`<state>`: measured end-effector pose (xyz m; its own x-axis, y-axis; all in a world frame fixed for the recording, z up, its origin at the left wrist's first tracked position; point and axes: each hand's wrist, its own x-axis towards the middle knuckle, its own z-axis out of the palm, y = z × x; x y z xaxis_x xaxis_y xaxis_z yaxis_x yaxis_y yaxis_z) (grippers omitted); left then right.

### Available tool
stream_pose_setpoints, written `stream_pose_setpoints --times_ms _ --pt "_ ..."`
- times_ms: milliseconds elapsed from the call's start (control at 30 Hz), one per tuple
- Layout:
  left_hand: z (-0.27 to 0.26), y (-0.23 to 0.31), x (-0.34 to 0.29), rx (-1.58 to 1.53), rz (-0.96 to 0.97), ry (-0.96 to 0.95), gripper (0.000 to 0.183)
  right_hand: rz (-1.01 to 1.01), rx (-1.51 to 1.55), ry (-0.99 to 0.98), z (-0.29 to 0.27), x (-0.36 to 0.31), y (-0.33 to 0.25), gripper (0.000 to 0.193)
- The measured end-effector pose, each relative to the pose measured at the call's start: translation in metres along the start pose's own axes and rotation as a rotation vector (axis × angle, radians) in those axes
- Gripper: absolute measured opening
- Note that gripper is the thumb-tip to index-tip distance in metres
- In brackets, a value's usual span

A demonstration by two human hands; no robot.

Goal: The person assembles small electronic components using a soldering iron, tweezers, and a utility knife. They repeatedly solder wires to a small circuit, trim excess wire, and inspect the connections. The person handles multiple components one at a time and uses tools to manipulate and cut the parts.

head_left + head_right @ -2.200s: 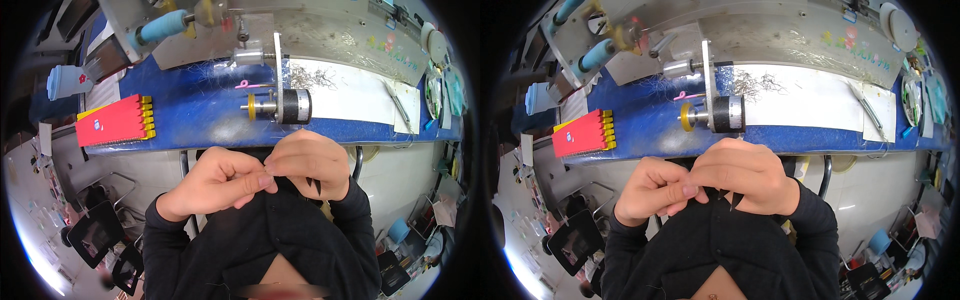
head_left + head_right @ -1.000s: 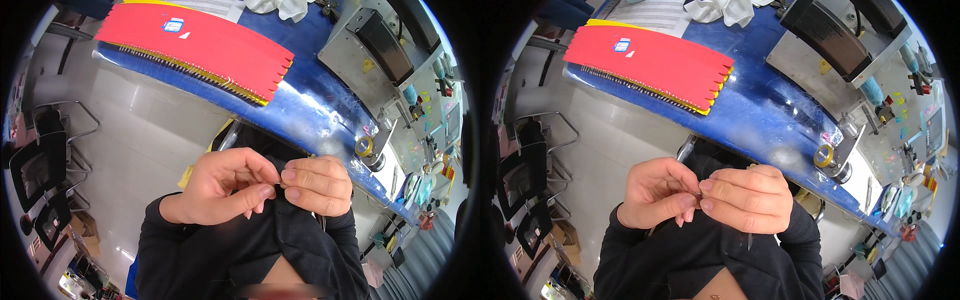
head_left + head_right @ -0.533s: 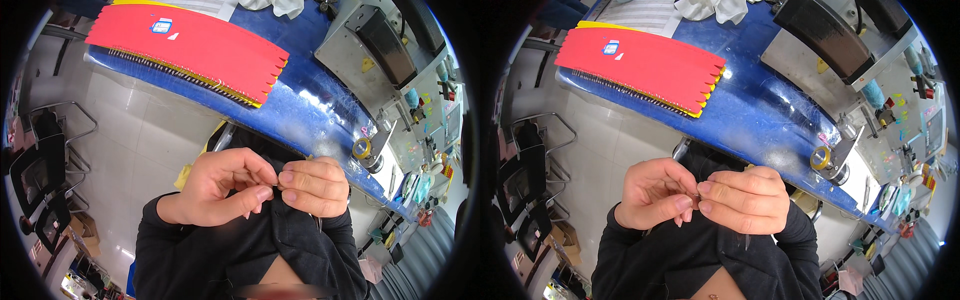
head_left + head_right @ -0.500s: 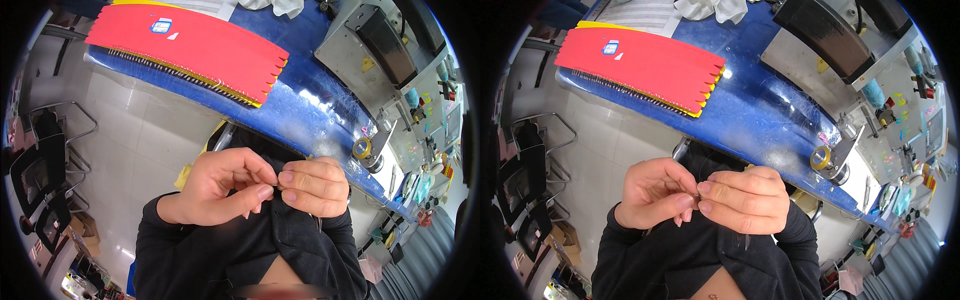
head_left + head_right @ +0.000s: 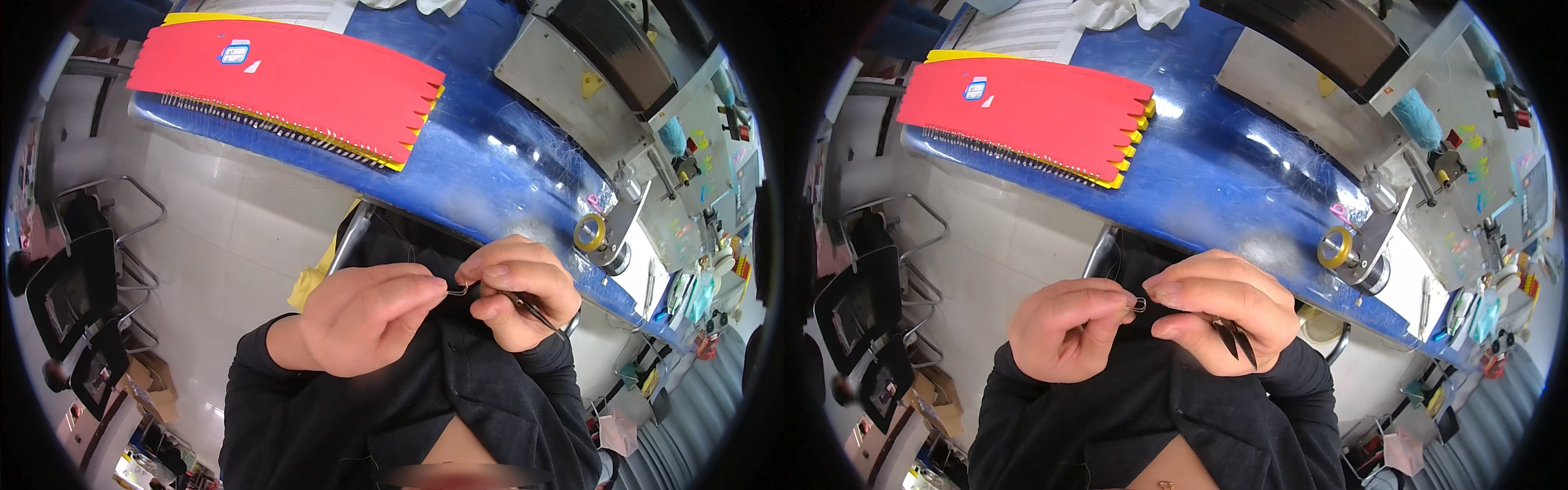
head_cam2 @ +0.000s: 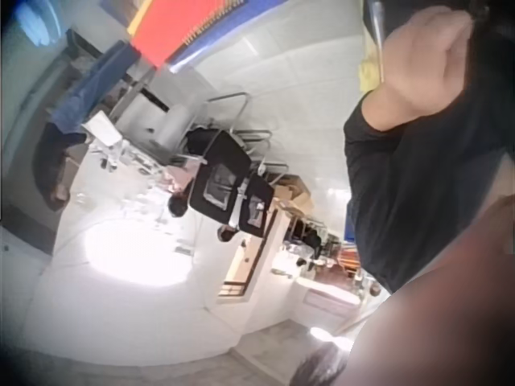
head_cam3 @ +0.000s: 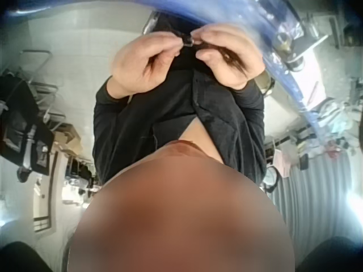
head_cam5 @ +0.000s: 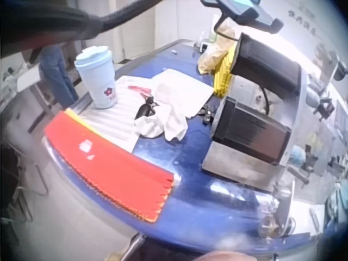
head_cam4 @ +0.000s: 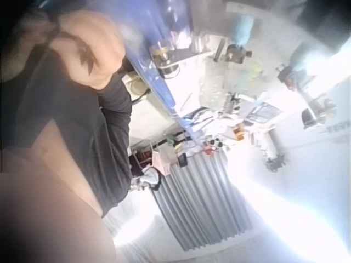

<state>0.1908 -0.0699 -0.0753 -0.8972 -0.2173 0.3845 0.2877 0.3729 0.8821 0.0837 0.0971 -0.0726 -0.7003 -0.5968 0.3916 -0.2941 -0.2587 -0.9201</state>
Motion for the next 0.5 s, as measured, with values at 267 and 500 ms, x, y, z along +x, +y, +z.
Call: stream_pose_setpoints --times_ms 267,500 --pt "0.017 -0.008 0.005 0.196 0.325 0.088 0.028 0.014 -0.037 -0.029 -0.004 -0.009 -0.003 0.025" --pt "0.020 -0.006 0.004 0.183 0.313 0.045 0.028 0.008 0.013 0.064 -0.003 -0.012 -0.001 0.022"
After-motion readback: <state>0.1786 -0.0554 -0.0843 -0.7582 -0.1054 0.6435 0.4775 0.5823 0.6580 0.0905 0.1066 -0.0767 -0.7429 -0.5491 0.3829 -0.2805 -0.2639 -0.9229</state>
